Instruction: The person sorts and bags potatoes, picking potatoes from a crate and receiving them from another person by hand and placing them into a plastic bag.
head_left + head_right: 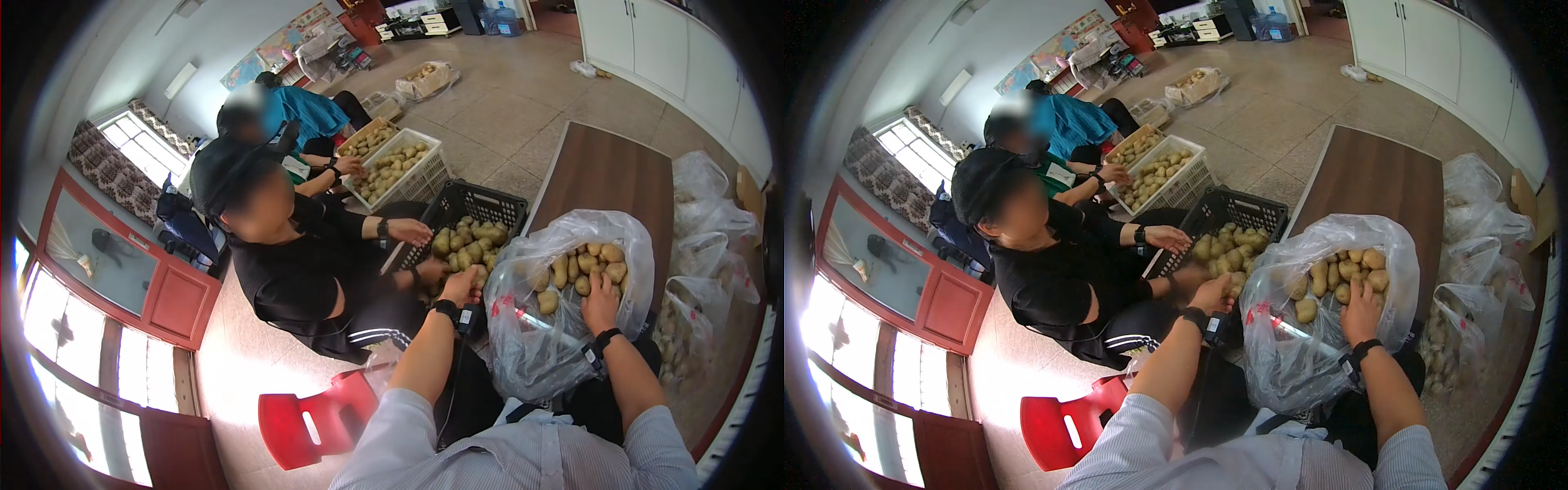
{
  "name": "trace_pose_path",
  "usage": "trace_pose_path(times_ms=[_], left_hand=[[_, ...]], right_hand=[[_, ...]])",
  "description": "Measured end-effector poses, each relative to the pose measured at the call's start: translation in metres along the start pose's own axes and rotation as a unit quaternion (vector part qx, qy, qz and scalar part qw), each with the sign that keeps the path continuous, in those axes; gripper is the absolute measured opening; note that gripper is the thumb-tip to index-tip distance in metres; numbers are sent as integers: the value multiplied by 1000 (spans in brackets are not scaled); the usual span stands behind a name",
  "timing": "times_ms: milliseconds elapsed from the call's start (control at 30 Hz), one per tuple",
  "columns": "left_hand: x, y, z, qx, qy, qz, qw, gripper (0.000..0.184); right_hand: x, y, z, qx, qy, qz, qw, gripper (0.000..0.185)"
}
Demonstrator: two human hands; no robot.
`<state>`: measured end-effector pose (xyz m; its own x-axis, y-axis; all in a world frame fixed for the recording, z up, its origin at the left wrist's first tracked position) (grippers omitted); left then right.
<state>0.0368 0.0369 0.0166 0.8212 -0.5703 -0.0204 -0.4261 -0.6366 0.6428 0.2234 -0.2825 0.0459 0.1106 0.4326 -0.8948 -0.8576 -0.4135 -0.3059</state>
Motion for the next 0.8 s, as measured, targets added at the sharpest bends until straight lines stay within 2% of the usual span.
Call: trace_pose_path(times_ms=[233,300,567,733,800], left_hand=[[-17,-24,10,-19,40,-28,999,36],[-22,-22,10,-30,65,-72,995,37],[-31,-19,6,-13,107,-120,987,33],[-40,-29,11,5,145,-125,981,27],[-44,-29,14,-27,173,-142,974,29]], right_hand=[[2,-3,1,-6,5,9,1000,67],[13,-3,-5,-6,5,4,1000,67],[17,18,-5,-7,4,-25,1000,69],[20,27,-5,39,-30,13,999,64],[22,31,-5,47,-34,14,998,62]])
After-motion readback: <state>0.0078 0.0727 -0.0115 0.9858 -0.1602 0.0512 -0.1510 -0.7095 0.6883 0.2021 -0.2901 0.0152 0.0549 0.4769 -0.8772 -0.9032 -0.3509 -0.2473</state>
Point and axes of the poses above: each hand's wrist, its own y-axis away from the middle knuckle, its own x-axis out of the palm, z = x × y, the point moved 5 cm from there along -y, towards the middle knuckle, and after that the axes turned 14 degrees about -z, right-handed, at the moved point
